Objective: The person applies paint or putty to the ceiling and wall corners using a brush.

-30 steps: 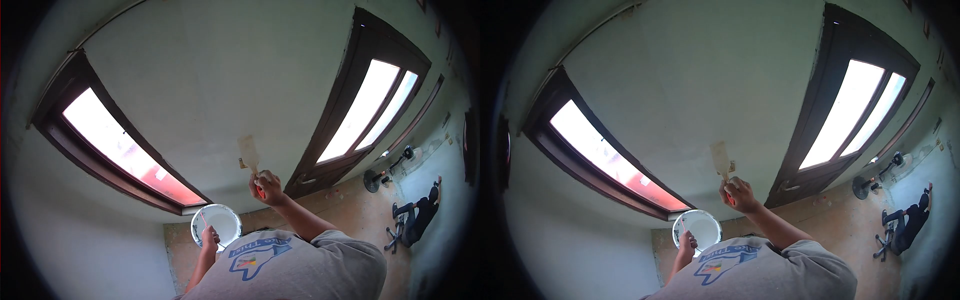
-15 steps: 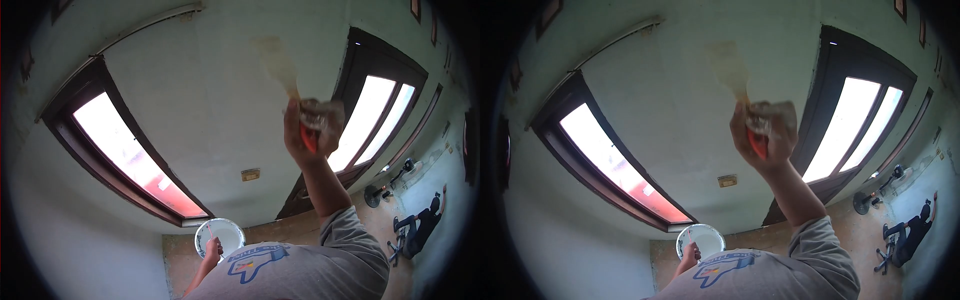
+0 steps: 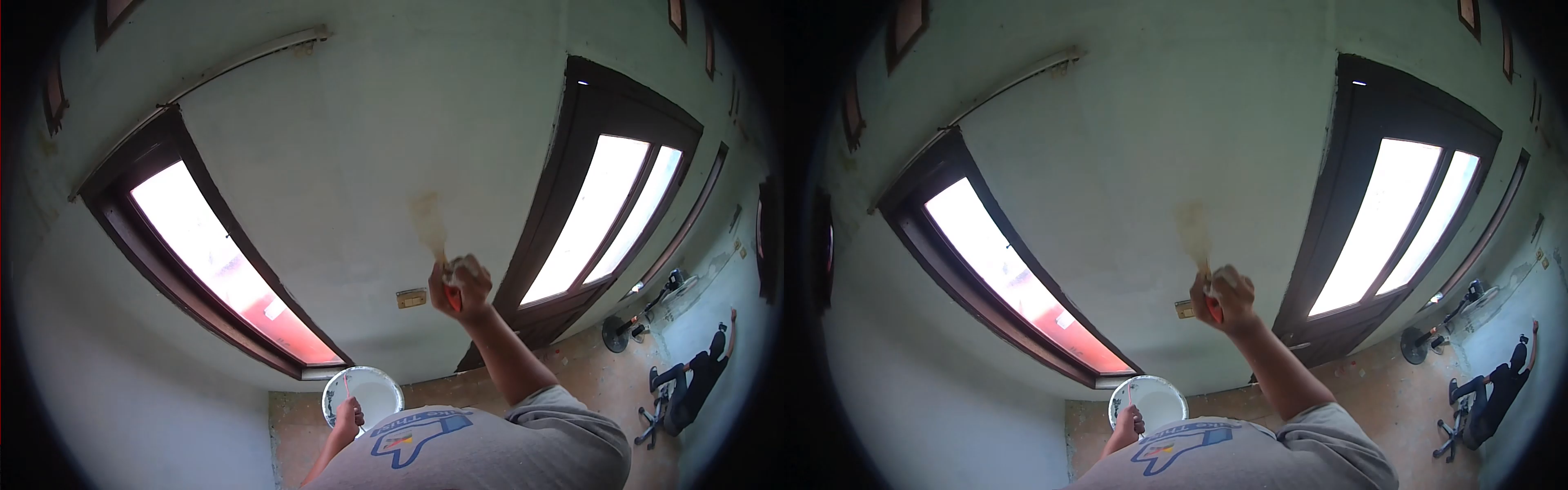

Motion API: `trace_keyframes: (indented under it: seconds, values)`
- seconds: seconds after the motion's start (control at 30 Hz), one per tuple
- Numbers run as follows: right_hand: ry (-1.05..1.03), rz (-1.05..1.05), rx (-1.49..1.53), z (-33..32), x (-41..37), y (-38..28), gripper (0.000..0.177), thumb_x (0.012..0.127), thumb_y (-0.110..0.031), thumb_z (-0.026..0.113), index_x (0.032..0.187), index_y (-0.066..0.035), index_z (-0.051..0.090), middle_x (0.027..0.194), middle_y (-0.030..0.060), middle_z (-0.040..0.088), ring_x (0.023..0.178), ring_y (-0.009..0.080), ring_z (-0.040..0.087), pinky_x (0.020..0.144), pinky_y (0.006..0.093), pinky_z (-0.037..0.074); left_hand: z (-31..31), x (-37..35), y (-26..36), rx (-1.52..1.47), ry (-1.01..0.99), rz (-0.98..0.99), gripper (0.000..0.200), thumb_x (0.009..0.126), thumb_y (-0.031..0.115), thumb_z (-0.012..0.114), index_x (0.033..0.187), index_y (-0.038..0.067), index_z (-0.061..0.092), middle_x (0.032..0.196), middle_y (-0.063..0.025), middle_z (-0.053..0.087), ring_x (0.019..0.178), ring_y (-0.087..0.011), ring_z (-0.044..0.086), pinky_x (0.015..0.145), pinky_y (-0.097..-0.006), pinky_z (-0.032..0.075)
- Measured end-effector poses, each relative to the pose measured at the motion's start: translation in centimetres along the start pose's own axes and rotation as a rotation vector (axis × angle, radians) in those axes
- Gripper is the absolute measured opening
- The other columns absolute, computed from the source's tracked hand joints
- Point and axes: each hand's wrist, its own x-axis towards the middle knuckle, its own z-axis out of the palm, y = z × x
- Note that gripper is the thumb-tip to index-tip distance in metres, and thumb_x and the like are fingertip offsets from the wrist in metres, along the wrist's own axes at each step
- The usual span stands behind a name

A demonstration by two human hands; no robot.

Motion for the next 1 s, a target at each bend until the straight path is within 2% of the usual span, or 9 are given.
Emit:
trace_keyframes:
  seconds: [0.17,0.33,0.5,0.57,0.6,0.7,0.73,0.9,1.0]
  values:
    - [-0.168,0.340,0.088,-2.8,-8.1,-1.6,0.029,0.072,0.006,0.070,0.067,-0.007,0.045,0.064,0.0095,0.052,0.052,0.0243,0.054,0.045,0.0336,0.041,0.1,0.6,0.5,0.008,0.019,-0.037,0.021,0.079,0.010,0.048,0.063,0.016,0.036,0.055,0.0036,0.028,0.039,-0.0098,0.024,0.039,-0.0291,0.017]
    - [-0.087,0.394,0.134,-5.7,-8.0,-3.7,0.027,0.073,0.005,0.072,0.070,-0.005,0.048,0.068,0.0103,0.054,0.057,0.0259,0.054,0.050,0.0355,0.044,-0.2,1.6,0.2,0.060,0.084,0.008,0.019,0.078,0.009,0.049,0.065,0.015,0.037,0.055,0.0033,0.027,0.040,-0.0103,0.023,0.040,-0.0295,0.016]
    - [0.062,0.440,0.169,-7.7,-5.2,-2.8,0.026,0.072,0.006,0.074,0.072,-0.004,0.050,0.068,0.0095,0.056,0.059,0.0223,0.054,0.051,0.0332,0.044,-0.8,1.5,0.6,0.026,0.091,-0.025,0.018,0.076,0.008,0.051,0.066,0.014,0.036,0.056,0.0026,0.026,0.041,-0.0108,0.024,0.041,-0.0302,0.016]
    - [0.127,0.373,0.123,-8.1,-2.6,-2.3,0.025,0.073,0.004,0.075,0.075,-0.004,0.051,0.070,0.0090,0.056,0.059,0.0200,0.054,0.051,0.0334,0.045,-1.3,1.7,-0.1,0.011,0.173,0.008,0.020,0.076,0.008,0.050,0.065,0.015,0.035,0.056,0.0026,0.026,0.040,-0.0112,0.024,0.040,-0.0299,0.017]
    - [0.224,0.346,0.160,-7.8,-2.3,-1.3,0.025,0.076,0.003,0.075,0.077,-0.004,0.051,0.073,0.0092,0.055,0.056,0.0172,0.057,0.048,0.0313,0.046,-1.7,2.5,-0.2,-0.024,0.106,-0.027,0.020,0.076,0.008,0.050,0.064,0.015,0.036,0.055,0.0027,0.026,0.040,-0.0115,0.025,0.040,-0.0298,0.018]
    - [0.165,0.562,0.254,-8.9,1.4,-1.2,0.024,0.079,0.003,0.075,0.081,-0.002,0.051,0.076,0.0089,0.053,0.055,0.0140,0.061,0.044,0.0267,0.047,-1.8,1.2,-1.2,-0.006,0.060,-0.065,0.020,0.076,0.008,0.050,0.064,0.015,0.036,0.055,0.0027,0.027,0.040,-0.0115,0.025,0.040,-0.0298,0.018]
    - [0.171,0.514,0.287,-8.7,2.3,-0.7,0.022,0.082,0.004,0.073,0.083,-0.001,0.051,0.078,0.0081,0.052,0.054,0.0127,0.063,0.042,0.0225,0.049,-1.5,0.6,-1.3,0.004,0.034,-0.078,0.020,0.076,0.008,0.050,0.063,0.015,0.036,0.055,0.0027,0.027,0.040,-0.0115,0.025,0.039,-0.0298,0.017]
    - [0.236,0.554,0.344,-7.3,6.0,-0.5,0.022,0.085,0.008,0.070,0.086,-0.001,0.050,0.083,0.0056,0.050,0.057,0.0105,0.061,0.049,0.0239,0.054,-0.7,1.9,-1.5,0.008,0.105,-0.099,0.021,0.077,0.009,0.051,0.061,0.015,0.038,0.054,0.0025,0.029,0.040,-0.0106,0.026,0.039,-0.0291,0.017]
    - [0.327,0.450,0.305,-6.4,9.0,-0.4,0.022,0.083,0.008,0.073,0.088,0.002,0.052,0.080,0.0095,0.058,0.057,0.0105,0.064,0.048,0.0212,0.051,-1.3,2.6,-1.4,0.024,0.003,-0.063,0.021,0.077,0.010,0.052,0.061,0.014,0.038,0.053,0.0027,0.028,0.038,-0.0107,0.025,0.038,-0.0301,0.016]
